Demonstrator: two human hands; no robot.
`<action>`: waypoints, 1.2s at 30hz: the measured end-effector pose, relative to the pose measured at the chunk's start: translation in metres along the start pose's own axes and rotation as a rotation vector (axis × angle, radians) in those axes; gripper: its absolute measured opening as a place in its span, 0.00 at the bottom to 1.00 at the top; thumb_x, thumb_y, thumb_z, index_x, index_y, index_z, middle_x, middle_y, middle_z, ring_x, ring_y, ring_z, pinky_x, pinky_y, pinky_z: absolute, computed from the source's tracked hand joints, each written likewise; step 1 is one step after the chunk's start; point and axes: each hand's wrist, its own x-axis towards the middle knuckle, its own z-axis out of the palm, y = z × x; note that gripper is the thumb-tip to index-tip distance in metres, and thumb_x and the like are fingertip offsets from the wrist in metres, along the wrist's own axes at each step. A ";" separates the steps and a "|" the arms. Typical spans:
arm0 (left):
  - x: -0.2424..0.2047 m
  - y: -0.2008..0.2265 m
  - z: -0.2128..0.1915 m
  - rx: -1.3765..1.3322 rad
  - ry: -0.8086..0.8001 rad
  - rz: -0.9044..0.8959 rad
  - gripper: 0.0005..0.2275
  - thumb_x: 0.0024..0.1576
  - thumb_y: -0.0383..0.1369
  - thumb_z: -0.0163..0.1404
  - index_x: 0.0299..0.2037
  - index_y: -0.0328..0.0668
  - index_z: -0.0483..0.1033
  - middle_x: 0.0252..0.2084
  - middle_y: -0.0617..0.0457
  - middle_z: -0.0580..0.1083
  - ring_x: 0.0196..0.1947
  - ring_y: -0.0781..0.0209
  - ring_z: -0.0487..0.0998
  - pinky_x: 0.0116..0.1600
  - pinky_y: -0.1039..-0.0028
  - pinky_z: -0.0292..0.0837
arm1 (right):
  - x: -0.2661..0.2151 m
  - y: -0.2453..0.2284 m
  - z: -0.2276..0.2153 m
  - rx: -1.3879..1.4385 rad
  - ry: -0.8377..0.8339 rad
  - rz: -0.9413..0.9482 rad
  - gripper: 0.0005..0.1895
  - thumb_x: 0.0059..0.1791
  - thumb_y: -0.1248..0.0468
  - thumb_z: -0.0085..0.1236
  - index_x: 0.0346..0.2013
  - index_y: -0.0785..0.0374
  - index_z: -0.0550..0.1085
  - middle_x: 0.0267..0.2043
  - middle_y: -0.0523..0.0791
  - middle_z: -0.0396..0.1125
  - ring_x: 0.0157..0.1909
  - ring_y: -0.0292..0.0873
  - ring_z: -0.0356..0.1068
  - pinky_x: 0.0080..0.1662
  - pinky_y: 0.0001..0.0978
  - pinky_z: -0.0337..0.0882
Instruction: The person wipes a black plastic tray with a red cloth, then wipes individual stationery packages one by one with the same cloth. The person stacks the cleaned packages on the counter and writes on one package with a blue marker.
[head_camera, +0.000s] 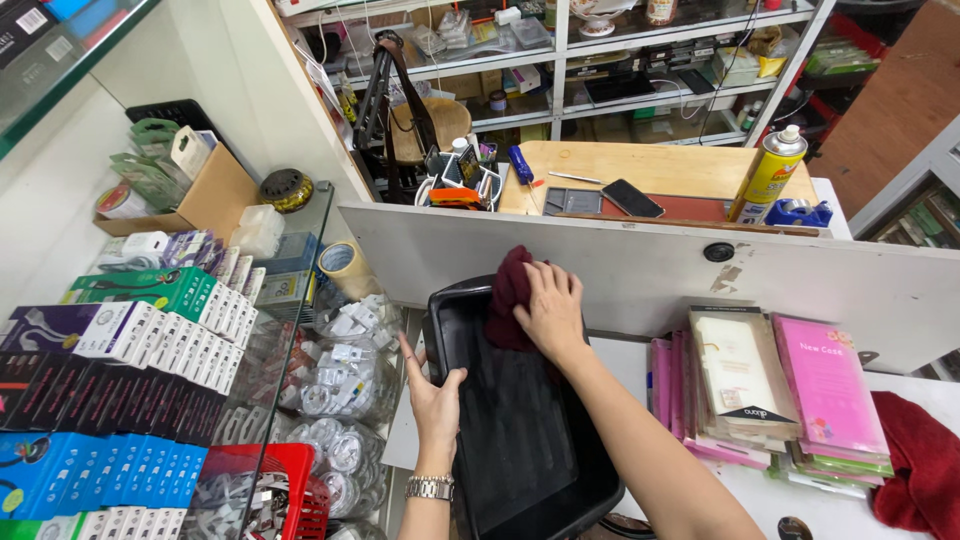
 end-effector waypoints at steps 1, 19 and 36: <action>-0.002 0.003 -0.003 -0.017 0.015 0.037 0.48 0.47 0.23 0.56 0.78 0.63 0.41 0.69 0.42 0.64 0.61 0.54 0.72 0.60 0.69 0.69 | -0.004 0.012 0.003 -0.014 -0.008 0.094 0.39 0.43 0.56 0.65 0.66 0.61 0.61 0.65 0.50 0.61 0.68 0.54 0.58 0.65 0.53 0.58; 0.036 -0.068 -0.126 -0.070 -0.394 -0.702 0.46 0.47 0.59 0.48 0.77 0.57 0.43 0.72 0.37 0.62 0.65 0.27 0.71 0.60 0.37 0.68 | -0.008 0.023 0.023 0.522 -0.216 0.347 0.36 0.40 0.58 0.66 0.59 0.65 0.65 0.52 0.59 0.72 0.56 0.59 0.72 0.56 0.45 0.71; 0.064 -0.079 -0.072 0.190 -0.071 -0.132 0.34 0.50 0.16 0.48 0.69 0.57 0.70 0.58 0.43 0.78 0.50 0.60 0.78 0.54 0.75 0.71 | 0.002 -0.069 0.002 0.173 -0.393 -0.427 0.32 0.34 0.56 0.70 0.50 0.59 0.70 0.46 0.47 0.68 0.59 0.53 0.62 0.71 0.64 0.42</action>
